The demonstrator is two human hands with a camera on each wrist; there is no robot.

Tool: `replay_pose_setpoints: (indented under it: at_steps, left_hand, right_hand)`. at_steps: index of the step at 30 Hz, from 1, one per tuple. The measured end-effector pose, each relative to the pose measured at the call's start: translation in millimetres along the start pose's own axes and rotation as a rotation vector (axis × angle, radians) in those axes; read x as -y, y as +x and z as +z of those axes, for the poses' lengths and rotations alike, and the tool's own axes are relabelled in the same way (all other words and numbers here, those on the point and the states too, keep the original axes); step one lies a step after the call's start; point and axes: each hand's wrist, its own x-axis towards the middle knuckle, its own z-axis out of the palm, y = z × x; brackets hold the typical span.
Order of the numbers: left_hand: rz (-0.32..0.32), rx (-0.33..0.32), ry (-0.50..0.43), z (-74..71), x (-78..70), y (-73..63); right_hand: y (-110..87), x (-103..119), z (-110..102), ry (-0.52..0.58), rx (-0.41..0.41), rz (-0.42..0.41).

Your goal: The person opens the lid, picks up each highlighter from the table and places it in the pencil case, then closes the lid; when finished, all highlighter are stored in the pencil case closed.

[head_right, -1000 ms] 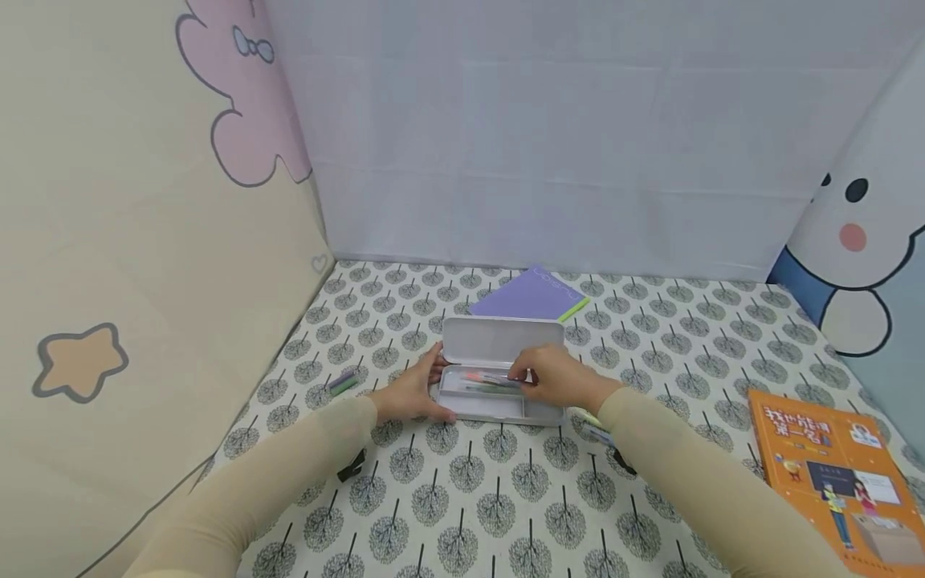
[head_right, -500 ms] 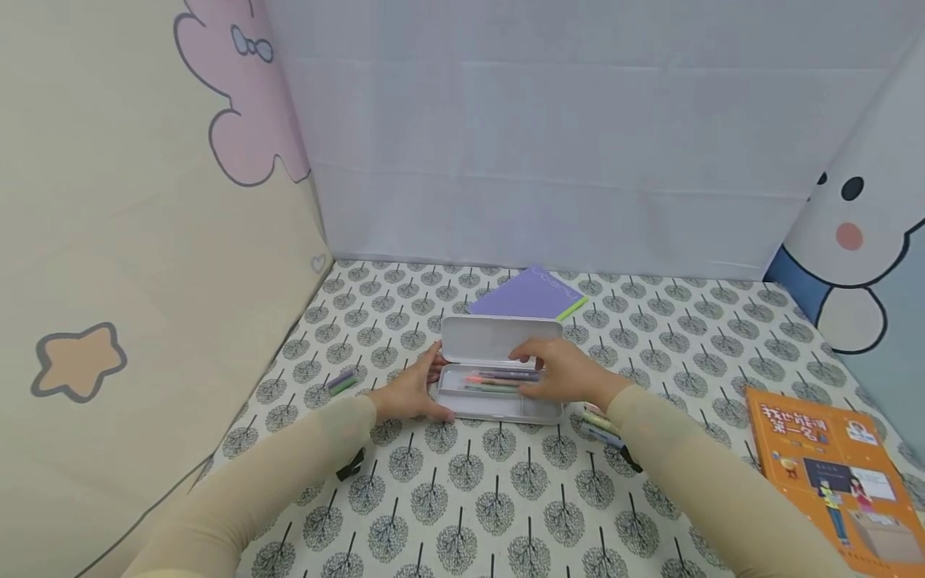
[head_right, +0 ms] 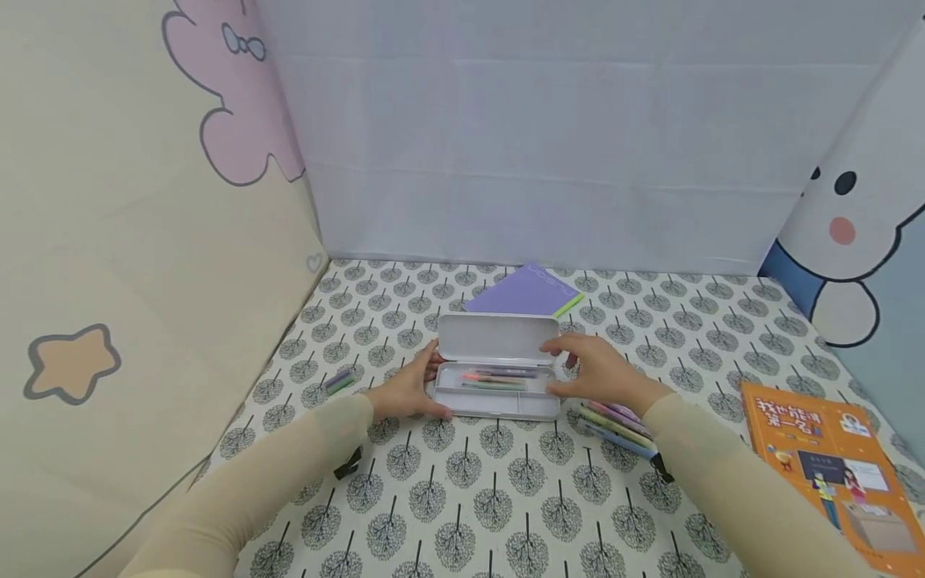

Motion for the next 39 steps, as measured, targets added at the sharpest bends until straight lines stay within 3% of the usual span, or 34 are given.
replay_pose_setpoints:
  at_steps: [7,15,22,29,39]
  left_hand:
    - [-0.007,-0.004,-0.012,-1.1,-1.6,-1.1]
    - [0.008,0.008,-0.039,0.8,-1.4,-1.3]
    - [-0.029,0.000,0.004,-0.9,-3.6,-2.0]
    - [-0.039,0.002,0.007,-3.2,-10.4,-4.9]
    - [-0.034,0.005,-0.017,-1.5,-6.8,-3.6]
  right_hand:
    - [-25.3,-14,-7,0.003,-0.026,0.081]
    - [-64.3,-27,-14,-0.056,-0.104,0.099]
    - [-91.9,-36,-16,-0.075,-0.120,0.111]
    - [-102.9,-44,-16,-0.059,-0.085,0.120]
    - [-102.3,-49,-13,-0.038,-0.002,0.160]
